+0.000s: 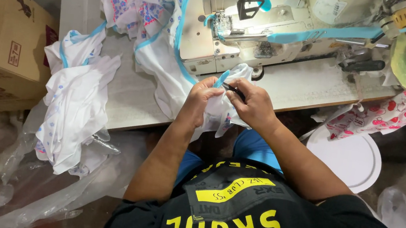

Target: Sorting and organizing small fabric garments at a sewing workstation

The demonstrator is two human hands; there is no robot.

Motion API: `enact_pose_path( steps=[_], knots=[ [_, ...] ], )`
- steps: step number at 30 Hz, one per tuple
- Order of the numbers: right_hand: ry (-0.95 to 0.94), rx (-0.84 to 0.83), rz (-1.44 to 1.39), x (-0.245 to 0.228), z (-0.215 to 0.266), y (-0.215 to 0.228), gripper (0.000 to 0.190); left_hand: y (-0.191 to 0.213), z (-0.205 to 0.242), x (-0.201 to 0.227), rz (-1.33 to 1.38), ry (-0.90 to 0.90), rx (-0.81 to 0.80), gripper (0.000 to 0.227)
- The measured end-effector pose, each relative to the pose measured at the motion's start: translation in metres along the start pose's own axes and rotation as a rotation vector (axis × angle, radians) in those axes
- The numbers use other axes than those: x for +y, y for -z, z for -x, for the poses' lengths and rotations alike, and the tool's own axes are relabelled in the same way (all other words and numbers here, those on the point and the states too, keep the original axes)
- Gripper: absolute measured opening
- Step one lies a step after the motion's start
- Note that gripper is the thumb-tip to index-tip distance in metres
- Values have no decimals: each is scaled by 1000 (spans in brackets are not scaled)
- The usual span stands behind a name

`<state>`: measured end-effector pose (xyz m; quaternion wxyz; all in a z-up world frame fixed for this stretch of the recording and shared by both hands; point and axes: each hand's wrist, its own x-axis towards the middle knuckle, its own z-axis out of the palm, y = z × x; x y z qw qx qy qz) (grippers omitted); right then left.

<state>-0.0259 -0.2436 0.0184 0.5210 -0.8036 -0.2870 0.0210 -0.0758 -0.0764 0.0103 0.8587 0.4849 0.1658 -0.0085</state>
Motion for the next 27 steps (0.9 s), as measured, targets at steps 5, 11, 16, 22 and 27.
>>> enact_pose_path(
  steps=[5, 11, 16, 22, 27],
  knots=[
    [-36, -21, -118, 11, 2, -3, 15, -4, -1, 1, 23, 23, -35, 7],
    [-71, -17, -209, 21, 3, -12, 11, 4, -3, -6, 42, 57, -21, 10],
    [-64, -33, -193, 13, 0, -8, 11, 12, -10, -12, 74, 59, -13, 8],
    [-33, -66, -149, 17, -1, -6, 11, 3, -2, 5, 117, 46, 22, 6],
    [-40, -75, -176, 15, -1, -8, 11, 3, -2, 4, 116, 62, 21, 5]
  ],
)
